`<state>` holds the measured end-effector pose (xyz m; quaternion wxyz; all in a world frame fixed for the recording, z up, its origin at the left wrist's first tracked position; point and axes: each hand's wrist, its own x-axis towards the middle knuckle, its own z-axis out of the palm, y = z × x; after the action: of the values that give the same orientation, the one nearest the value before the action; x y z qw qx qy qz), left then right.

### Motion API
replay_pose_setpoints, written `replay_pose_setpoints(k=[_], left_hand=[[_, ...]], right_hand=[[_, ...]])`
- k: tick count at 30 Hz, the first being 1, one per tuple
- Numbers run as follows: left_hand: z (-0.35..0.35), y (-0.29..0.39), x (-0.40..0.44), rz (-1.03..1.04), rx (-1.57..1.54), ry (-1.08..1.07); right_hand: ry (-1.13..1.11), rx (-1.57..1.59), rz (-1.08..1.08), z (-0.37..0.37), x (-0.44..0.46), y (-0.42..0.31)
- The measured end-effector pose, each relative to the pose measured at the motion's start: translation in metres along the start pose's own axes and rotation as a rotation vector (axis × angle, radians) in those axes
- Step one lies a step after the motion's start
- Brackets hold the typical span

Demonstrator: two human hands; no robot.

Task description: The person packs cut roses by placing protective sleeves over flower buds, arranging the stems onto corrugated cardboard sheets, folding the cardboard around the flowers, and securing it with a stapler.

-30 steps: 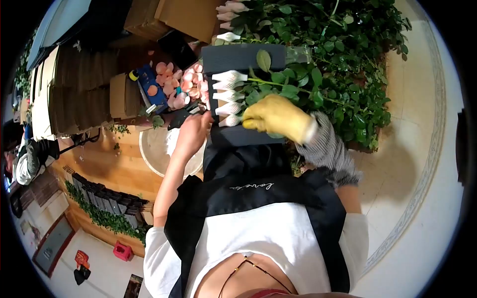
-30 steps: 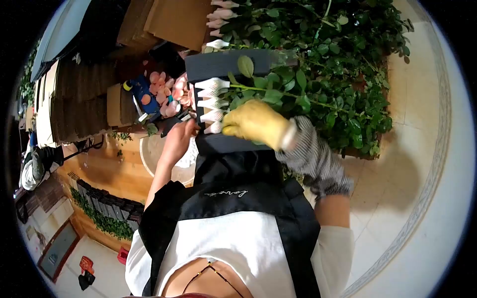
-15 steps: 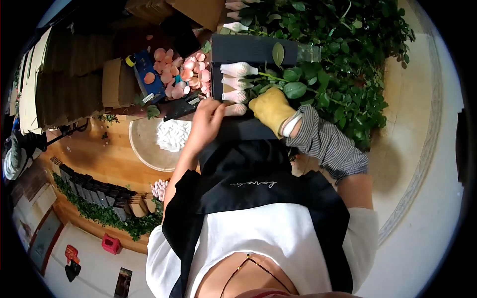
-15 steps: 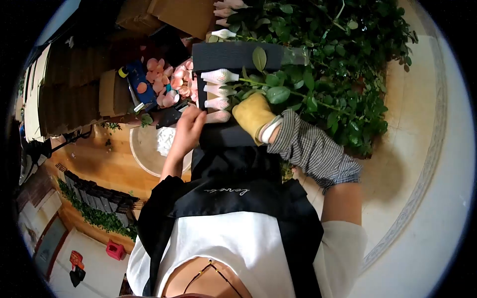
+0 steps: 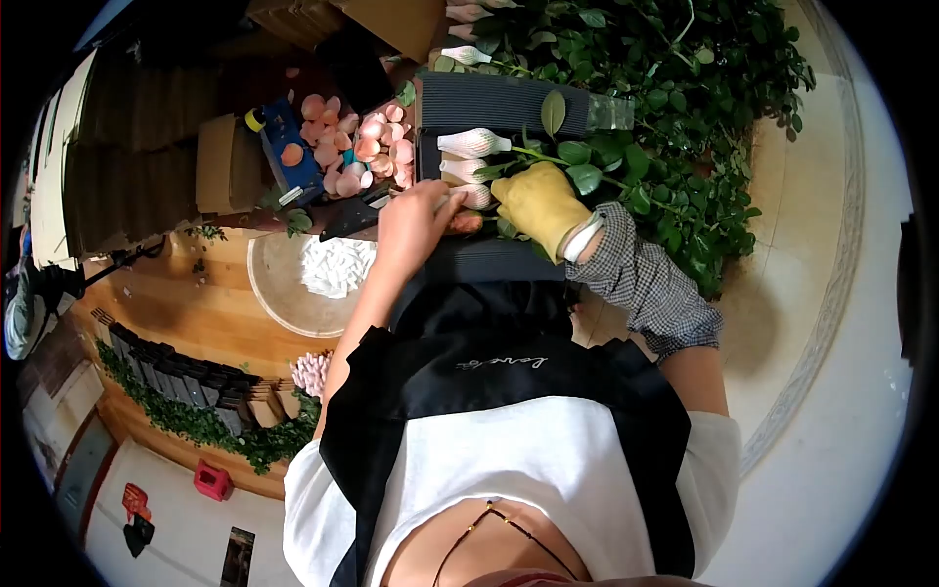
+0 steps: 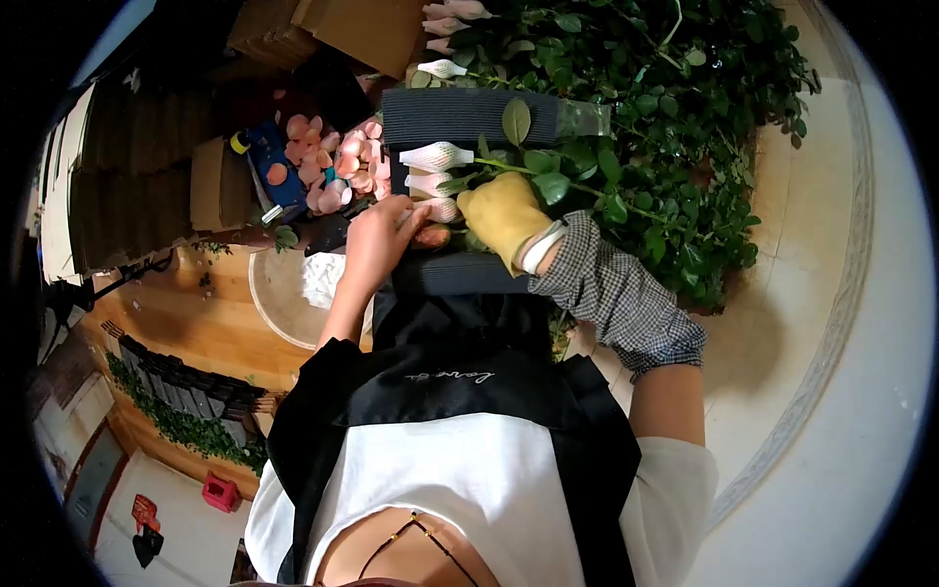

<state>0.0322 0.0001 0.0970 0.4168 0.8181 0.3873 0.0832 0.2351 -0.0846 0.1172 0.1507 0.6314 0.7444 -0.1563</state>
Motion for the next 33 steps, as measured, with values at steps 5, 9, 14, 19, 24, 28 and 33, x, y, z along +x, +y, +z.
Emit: replay_pose_setpoints(k=[5,9,14,19,24,28,33], left_hand=[[-0.020,-0.044,-0.017,-0.207,-0.425,0.306],[-0.067,-0.065,-0.022,-0.095,-0.426,0.563],[-0.008,-0.028,0.010,-0.054,-0.229,0.256],[-0.003,0.005,0.022,0.114,0.081,0.277],[-0.028,0.002,0.017,0.055,0.174,0.270],[0.005,0.018,0.023,0.141,0.103,0.307],[-0.065,-0.034,-0.005,-0.066,-0.055,0.693]], right_hand=[[0.133,0.096,0.057,0.020,0.000,0.008],[0.400,0.604,-0.047,0.005,-0.017,0.016],[0.213,0.129,0.186,-0.009,0.001,0.005],[0.087,0.036,0.146,0.009,0.010,0.011],[0.182,0.069,0.115,0.010,0.012,0.015],[0.301,0.106,0.096,0.015,0.008,0.019],[0.375,0.169,0.087,0.017,0.009,0.021]])
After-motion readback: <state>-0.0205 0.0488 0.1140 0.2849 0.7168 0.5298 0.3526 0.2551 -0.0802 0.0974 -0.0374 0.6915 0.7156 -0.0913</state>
